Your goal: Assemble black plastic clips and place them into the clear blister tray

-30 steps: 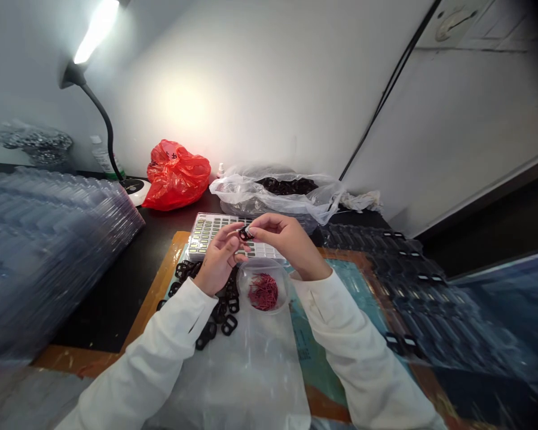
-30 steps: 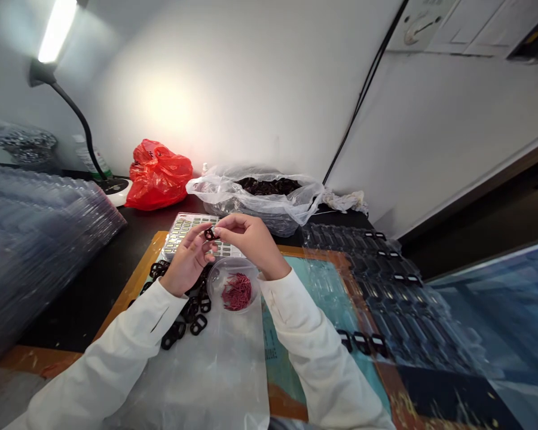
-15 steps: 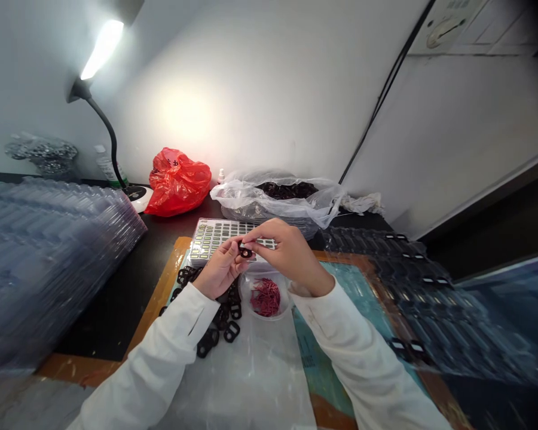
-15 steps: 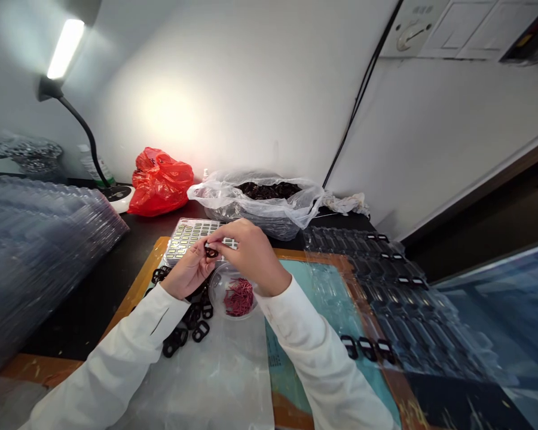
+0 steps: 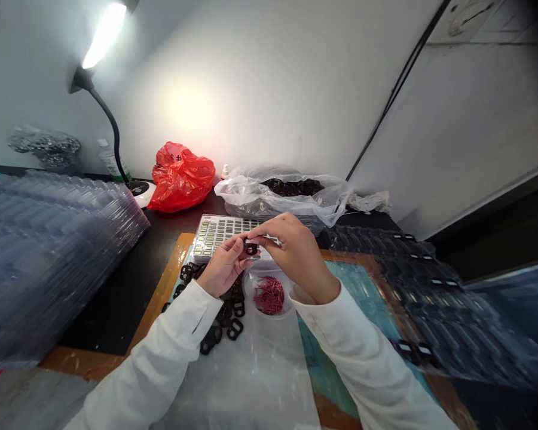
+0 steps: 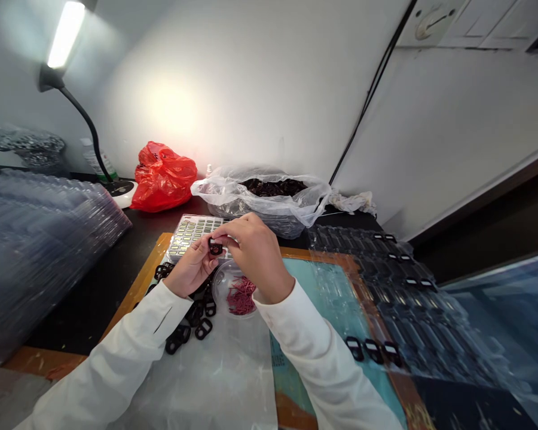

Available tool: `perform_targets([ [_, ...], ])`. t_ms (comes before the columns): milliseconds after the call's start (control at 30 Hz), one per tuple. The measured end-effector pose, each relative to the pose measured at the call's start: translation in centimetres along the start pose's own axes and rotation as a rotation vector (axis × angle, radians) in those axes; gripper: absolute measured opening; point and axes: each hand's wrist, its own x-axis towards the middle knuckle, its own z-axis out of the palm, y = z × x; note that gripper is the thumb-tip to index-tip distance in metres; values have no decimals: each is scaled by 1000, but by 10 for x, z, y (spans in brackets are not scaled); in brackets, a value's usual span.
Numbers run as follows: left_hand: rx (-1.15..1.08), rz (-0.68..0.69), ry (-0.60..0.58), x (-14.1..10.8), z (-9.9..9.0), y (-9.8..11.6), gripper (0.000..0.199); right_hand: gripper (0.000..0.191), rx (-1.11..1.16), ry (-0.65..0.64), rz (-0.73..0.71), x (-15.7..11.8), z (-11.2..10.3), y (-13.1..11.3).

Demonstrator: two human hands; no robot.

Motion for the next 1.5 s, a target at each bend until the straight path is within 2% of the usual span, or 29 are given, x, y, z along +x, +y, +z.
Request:
perform_targets([
  [333, 35, 19, 12, 1, -3, -2, 41, 17, -76, -25, -17, -1, 1, -1],
  [567, 37, 38, 28, 2, -4, -4, 42, 11, -252, 41, -106, -2, 3, 0],
  [767, 21, 30, 41, 2, -4, -5, 41, 8, -313, 41, -137, -3, 4, 0],
  [1000, 0, 37, 51, 3, -3, -5, 42, 20, -352, -14, -224, -3, 1, -4],
  [1200, -6, 52, 42, 3, -4, -6, 40, 22, -354, -1, -257, -3, 0, -4],
  [1400, -39, 54, 87, 4, -4, -5, 31, 26, -385, -55, -327, -3, -2, -2],
  [1500, -67, 57, 122, 3, 0, -2, 25, 24, -381, -33, -357, -2, -6, 0],
])
